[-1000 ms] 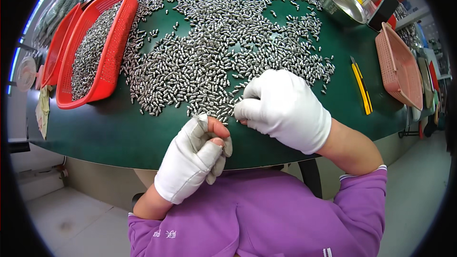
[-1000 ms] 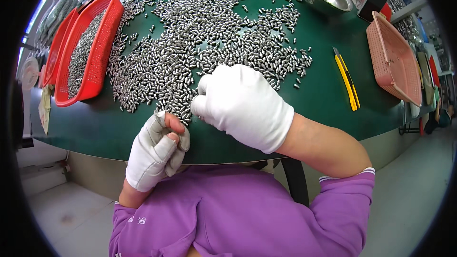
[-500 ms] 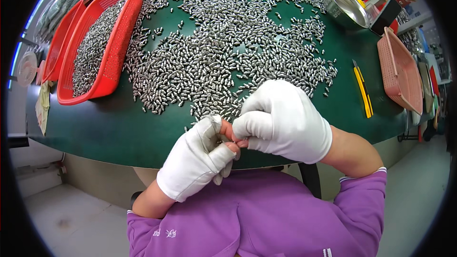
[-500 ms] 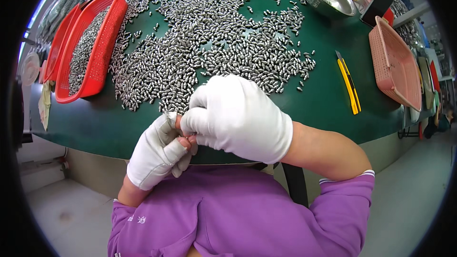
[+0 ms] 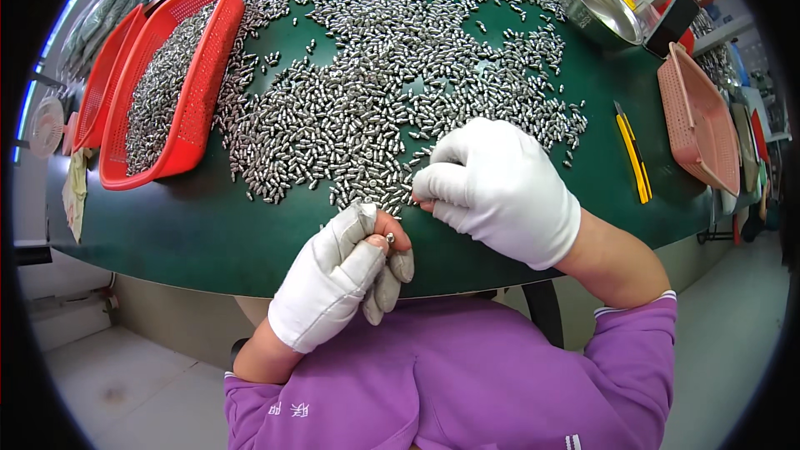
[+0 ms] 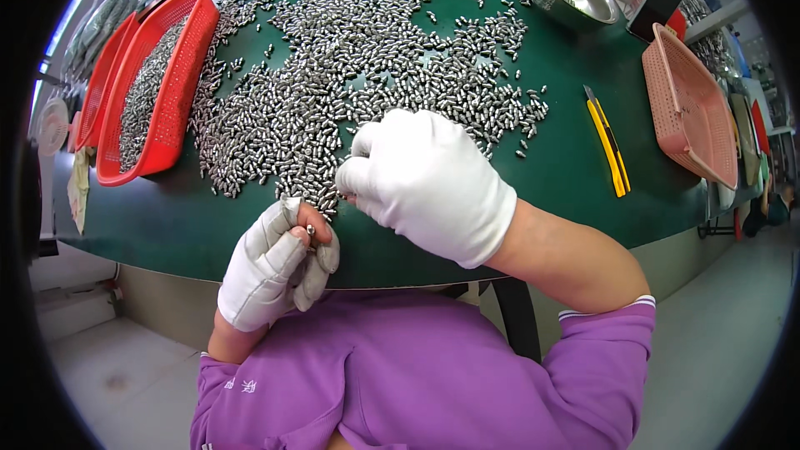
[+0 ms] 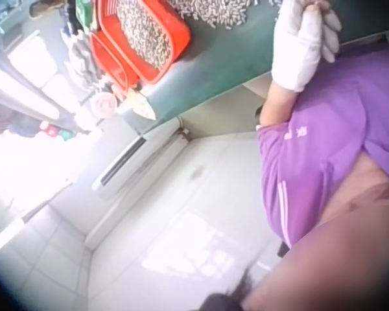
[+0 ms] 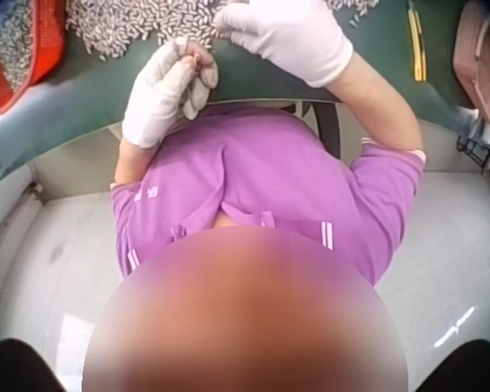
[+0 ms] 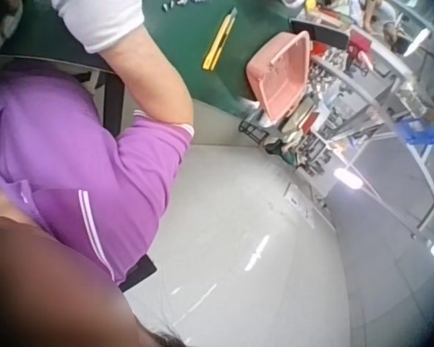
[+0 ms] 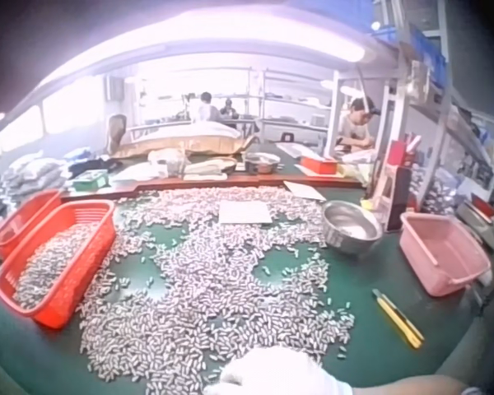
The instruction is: Inspecting, trimming, and sorting small metal hardware components at a workbench.
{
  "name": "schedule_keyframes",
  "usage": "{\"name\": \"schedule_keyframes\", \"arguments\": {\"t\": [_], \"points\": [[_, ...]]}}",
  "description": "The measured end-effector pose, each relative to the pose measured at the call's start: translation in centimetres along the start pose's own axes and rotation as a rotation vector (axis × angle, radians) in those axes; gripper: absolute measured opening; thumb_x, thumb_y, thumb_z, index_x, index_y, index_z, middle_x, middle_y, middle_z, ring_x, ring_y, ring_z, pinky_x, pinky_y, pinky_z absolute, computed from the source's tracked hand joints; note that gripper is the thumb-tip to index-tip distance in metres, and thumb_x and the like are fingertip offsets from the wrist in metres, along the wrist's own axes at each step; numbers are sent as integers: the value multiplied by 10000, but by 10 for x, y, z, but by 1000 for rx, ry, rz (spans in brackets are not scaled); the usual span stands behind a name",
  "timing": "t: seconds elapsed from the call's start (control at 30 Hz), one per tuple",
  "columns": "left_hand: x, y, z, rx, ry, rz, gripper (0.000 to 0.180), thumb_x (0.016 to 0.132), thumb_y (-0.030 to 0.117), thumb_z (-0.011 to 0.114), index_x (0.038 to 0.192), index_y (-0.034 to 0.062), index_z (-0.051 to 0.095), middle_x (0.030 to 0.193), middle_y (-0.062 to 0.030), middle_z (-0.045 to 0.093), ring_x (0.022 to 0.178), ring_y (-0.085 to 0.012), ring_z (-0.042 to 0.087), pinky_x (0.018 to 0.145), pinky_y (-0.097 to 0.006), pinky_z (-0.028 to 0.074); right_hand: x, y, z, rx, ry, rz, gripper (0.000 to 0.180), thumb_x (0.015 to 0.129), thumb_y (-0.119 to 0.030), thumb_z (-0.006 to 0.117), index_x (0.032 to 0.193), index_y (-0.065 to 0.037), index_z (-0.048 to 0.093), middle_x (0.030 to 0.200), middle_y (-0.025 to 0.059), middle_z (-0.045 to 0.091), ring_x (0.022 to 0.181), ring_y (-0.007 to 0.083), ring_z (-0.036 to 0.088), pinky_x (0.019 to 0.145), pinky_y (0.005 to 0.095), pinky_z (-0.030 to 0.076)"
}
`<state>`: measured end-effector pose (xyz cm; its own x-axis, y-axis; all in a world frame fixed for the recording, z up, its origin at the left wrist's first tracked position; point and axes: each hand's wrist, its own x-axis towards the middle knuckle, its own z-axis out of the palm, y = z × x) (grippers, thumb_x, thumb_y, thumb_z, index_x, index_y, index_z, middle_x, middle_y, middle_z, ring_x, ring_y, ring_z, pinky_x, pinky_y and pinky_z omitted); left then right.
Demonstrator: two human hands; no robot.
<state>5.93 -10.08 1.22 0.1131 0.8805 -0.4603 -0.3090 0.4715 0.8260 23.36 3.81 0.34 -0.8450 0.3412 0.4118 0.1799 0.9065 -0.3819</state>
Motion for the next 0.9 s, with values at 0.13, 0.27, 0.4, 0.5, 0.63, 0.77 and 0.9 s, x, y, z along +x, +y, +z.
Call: {"name": "schedule_keyframes", "arguments": {"t": [0.13, 0.27, 0.4, 0.5, 0.63, 0.77, 0.9], "points": [[0, -3, -1, -36, -22, 57, 129, 982, 133, 444, 1055, 38, 492, 848, -66, 595, 552, -85, 528, 470, -204, 439, 1, -3, 3, -96, -60, -12, 94, 764, -191, 673, 754, -108, 631, 758, 43, 569, 717, 255, 586, 619, 382, 500], [1, -4, -1, -73, -31, 88, 156, 967, 151, 479, 1073, 37, 484, 877, -65, 594, 574, -82, 524, 476, -200, 435, 2, -6, 2, -120, -95, 4, 161, 643, -116, 750, 786, -122, 676, 754, 39, 618, 696, 259, 602, 595, 382, 492], [0, -3, -3, -15, -36, 55, 151, 951, 152, 505, 1051, 39, 496, 888, -49, 595, 589, -66, 516, 484, -195, 428, 2, -9, 1, 57, -32, 53, 172, 651, -101, 769, 790, -123, 669, 766, 40, 621, 707, 250, 604, 610, 366, 491], [0, -3, -3, -8, -26, 26, 143, 951, 156, 524, 1037, 43, 506, 892, -42, 597, 588, -58, 510, 486, -192, 420, 3, -11, 0, 285, 23, 70, 184, 662, -88, 786, 796, -123, 666, 765, 37, 618, 708, 238, 602, 625, 355, 488], [1, 3, 3, -12, 4, 2, 115, 953, 137, 539, 1030, 55, 517, 885, -37, 598, 579, -50, 499, 481, -187, 401, 3, -13, 0, 478, -12, 62, 182, 690, -84, 799, 803, -121, 660, 788, 36, 617, 724, 227, 602, 648, 344, 487], [2, -4, 0, -20, -19, 22, 93, 956, 115, 535, 1033, 63, 521, 864, -35, 598, 565, -47, 490, 473, -186, 391, 3, -15, 5, 517, -25, 45, 190, 693, -65, 800, 809, -118, 658, 792, 41, 614, 735, 234, 604, 646, 345, 490], [1, -7, -2, -52, 1, 36, 79, 974, 130, 534, 1020, 68, 519, 836, -36, 601, 541, -46, 482, 460, -181, 381, 5, -12, 2, 505, 26, 50, 203, 685, -27, 793, 809, -114, 657, 792, 47, 616, 714, 227, 610, 624, 335, 493]]}}
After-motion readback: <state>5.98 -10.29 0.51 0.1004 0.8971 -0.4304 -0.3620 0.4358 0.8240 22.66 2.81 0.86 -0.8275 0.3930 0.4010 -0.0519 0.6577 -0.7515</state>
